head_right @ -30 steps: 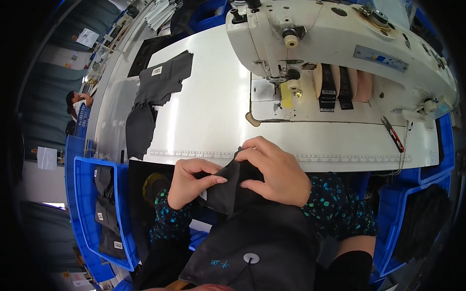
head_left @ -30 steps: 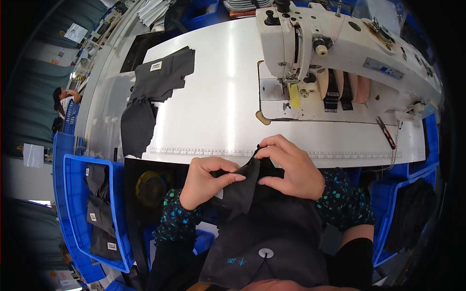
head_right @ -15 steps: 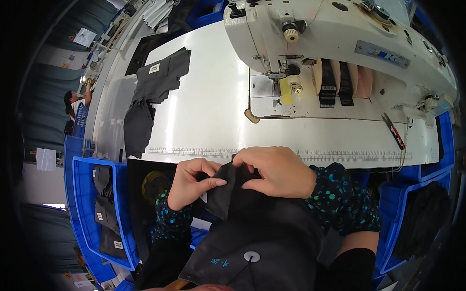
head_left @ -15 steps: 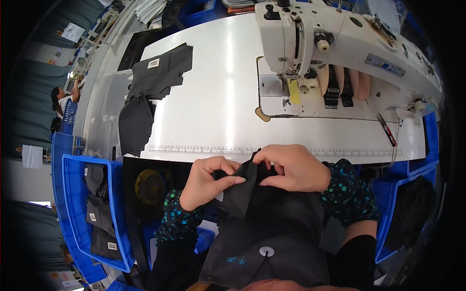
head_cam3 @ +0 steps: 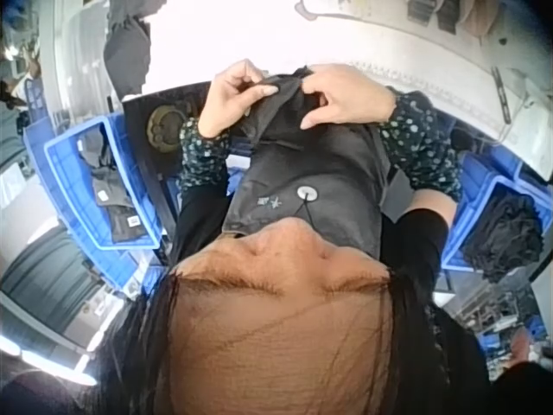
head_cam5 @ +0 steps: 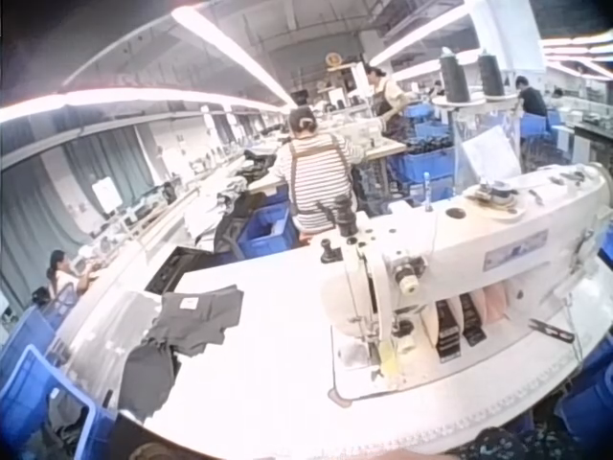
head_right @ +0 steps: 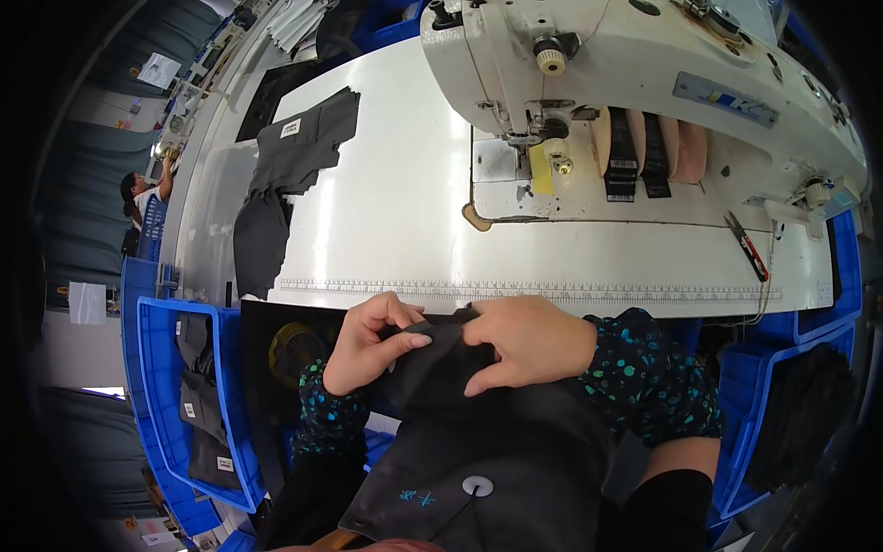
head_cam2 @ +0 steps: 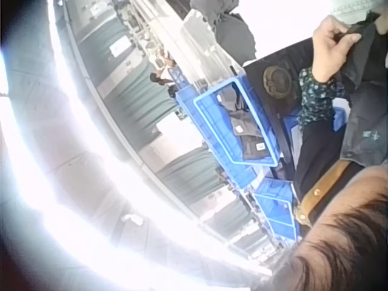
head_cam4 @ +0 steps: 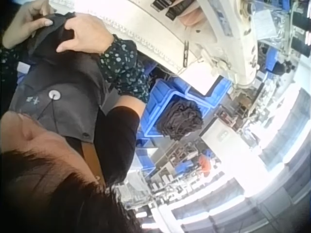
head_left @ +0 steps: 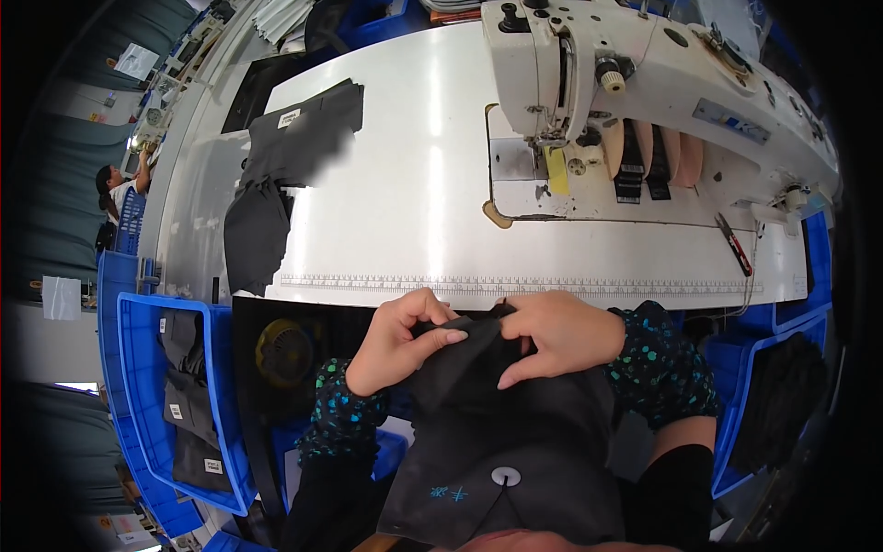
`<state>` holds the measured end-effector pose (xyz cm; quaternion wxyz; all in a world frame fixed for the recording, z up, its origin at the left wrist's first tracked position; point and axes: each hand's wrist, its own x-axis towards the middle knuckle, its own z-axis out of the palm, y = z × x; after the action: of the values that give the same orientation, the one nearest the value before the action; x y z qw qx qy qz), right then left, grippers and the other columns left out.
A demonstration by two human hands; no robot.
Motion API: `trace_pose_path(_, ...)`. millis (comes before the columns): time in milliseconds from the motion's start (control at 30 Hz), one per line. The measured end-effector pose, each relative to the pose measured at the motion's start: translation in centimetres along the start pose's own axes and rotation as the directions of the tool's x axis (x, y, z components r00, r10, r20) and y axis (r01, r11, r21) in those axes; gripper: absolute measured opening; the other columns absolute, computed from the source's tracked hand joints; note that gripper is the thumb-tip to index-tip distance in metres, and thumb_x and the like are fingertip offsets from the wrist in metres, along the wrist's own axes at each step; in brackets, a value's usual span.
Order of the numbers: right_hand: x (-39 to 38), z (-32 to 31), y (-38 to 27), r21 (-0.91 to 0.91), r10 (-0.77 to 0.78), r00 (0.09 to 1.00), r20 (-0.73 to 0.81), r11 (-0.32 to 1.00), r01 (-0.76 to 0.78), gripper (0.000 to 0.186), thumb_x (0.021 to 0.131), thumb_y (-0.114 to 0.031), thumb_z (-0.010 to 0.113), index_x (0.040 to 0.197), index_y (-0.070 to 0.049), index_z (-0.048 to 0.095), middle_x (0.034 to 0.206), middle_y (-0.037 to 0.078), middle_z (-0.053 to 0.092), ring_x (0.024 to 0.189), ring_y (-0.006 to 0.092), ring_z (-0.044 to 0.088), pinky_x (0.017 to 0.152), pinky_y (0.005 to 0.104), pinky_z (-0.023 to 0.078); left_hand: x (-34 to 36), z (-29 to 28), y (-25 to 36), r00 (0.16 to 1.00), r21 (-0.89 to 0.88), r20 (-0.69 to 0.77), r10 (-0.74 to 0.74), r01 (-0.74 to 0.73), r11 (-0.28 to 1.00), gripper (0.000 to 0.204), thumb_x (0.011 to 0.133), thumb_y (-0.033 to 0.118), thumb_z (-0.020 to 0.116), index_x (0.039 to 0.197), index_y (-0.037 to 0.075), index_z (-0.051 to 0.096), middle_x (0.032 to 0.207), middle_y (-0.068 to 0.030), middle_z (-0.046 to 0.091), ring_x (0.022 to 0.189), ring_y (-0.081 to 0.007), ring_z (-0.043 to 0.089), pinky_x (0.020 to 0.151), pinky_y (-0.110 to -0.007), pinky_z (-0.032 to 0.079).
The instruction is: Sewing labels and folding leather components using an industrial sewing machine.
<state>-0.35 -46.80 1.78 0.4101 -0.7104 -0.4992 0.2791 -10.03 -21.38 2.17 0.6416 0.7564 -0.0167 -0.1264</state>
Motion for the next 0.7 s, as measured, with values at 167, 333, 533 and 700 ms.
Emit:
trace_pose_path(167, -0.2, -0.8, 0.0, -0.105, 0.013, 0.999, -0.052, 0.994, -0.018, 0.049, 0.088, -0.047, 0.073, 0.071, -0.002, 0.062, 0.080, 0.013, 0.058, 0.074, 0.0347, 0.063, 0.065, 0.0440, 0.047, -0.3, 0.4, 0.6, 0.994, 0.200, -0.092, 0.059, -0.040, 0.979, 0.015, 0.090, -0.002, 0.074, 0.091, 0.003, 0.059, 0.095, -0.0072, 0.072, 0.091, -0.0127, 0.065, 0.089, -0.027, 0.050)
trace_pose_path(333, -0.1, 0.2, 0.1, 0.140, 0.039, 0.947, -0.320, 0.990, 0.007, 0.024, 0.091, -0.021, 0.074, 0.083, -0.001, 0.066, 0.075, 0.010, 0.060, 0.063, 0.0243, 0.059, 0.062, 0.0360, 0.047, 0.5, 0.7, 0.1, 0.993, 0.036, -0.113, -0.020, 0.024, 0.999, 0.012, 0.093, 0.003, 0.072, 0.101, -0.001, 0.063, 0.092, -0.0032, 0.067, 0.084, -0.0063, 0.059, 0.078, -0.022, 0.049)
trace_pose_path(533, -0.5, 1.3, 0.0, 0.467, 0.277, 0.870, -0.409, 0.882, -0.062, 0.021, 0.090, 0.000, 0.070, 0.109, -0.002, 0.061, 0.070, 0.004, 0.062, 0.060, 0.0086, 0.056, 0.057, 0.0257, 0.043, 0.6, 1.9, -1.0, 0.972, -0.020, -0.230, -0.052, 0.048, 0.999, 0.013, 0.094, 0.009, 0.074, 0.101, -0.001, 0.070, 0.086, -0.0009, 0.064, 0.082, -0.0073, 0.058, 0.077, -0.023, 0.046)
trace_pose_path(700, -0.7, 0.9, -0.4, 0.453, 0.267, 0.883, -0.385, 0.889, -0.071, 0.031, 0.092, 0.003, 0.065, 0.120, -0.003, 0.054, 0.069, 0.003, 0.059, 0.060, 0.0088, 0.055, 0.059, 0.0248, 0.043, 0.8, 2.1, -1.2, 0.958, -0.047, -0.282, -0.041, 0.029, 0.998, 0.010, 0.091, 0.008, 0.077, 0.091, 0.000, 0.072, 0.084, -0.0019, 0.065, 0.079, -0.0082, 0.058, 0.074, -0.024, 0.045)
